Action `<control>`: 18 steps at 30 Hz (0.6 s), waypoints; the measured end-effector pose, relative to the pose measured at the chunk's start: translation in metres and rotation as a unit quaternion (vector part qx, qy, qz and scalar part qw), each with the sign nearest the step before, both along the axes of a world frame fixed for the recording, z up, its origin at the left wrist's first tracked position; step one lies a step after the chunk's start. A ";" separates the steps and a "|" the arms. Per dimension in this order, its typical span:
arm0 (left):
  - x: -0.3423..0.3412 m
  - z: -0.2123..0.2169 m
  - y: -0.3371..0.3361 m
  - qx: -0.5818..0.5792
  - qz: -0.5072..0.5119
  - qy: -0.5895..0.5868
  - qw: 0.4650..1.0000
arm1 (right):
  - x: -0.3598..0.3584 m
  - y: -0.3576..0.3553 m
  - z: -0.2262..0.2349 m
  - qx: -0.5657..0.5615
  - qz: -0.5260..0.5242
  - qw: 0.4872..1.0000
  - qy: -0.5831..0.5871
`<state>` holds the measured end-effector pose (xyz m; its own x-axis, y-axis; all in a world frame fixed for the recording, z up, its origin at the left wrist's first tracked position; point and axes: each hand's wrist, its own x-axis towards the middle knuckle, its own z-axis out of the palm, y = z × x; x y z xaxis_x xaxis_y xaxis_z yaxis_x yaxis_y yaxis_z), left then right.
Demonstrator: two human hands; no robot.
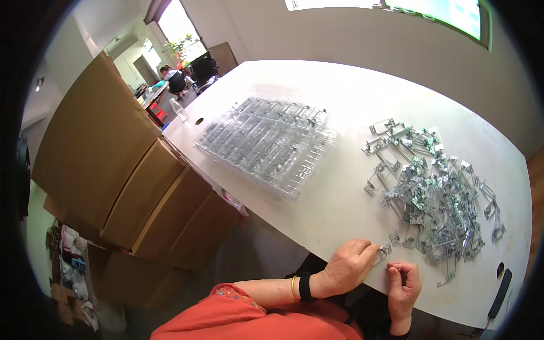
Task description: The person assembles small metal hardware components by hand at a white table. They pick up a metal bracket and a thin metal pin, insert the pin through the bracket, and place the assembled unit into a clear plastic tray. This process is repeated multiple times throughout the clip.
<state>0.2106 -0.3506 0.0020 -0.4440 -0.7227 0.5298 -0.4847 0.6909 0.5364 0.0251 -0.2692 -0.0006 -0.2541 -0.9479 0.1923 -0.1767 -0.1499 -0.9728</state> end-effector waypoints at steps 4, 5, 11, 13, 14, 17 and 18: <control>-0.005 0.000 0.003 -0.024 0.008 0.032 0.999 | -0.003 -0.001 -0.001 -0.003 0.004 1.000 -0.004; -0.006 -0.001 0.006 -0.031 0.004 0.026 0.999 | -0.005 -0.001 -0.002 -0.003 0.003 1.000 -0.007; -0.004 -0.003 0.014 -0.058 -0.006 -0.006 0.998 | -0.004 -0.003 -0.004 -0.008 -0.026 0.999 -0.017; -0.003 -0.002 0.015 -0.052 -0.010 -0.017 0.998 | -0.005 -0.004 -0.006 -0.012 -0.033 0.999 -0.017; -0.002 0.001 0.015 -0.045 -0.011 -0.024 0.999 | -0.005 -0.004 -0.007 -0.015 -0.033 0.999 -0.018; 0.000 0.004 0.016 -0.038 -0.005 -0.034 0.999 | -0.005 -0.005 -0.008 -0.026 -0.032 0.999 -0.024; 0.001 0.003 0.016 -0.038 -0.002 -0.035 0.999 | -0.005 -0.006 -0.009 -0.029 -0.032 0.999 -0.026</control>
<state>0.2115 -0.3343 0.0054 -0.4839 -0.6803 0.5505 -0.5166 0.7298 0.4477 0.0198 -0.2748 -0.0092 -0.3247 -0.9170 0.2318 -0.1370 -0.1969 -0.9708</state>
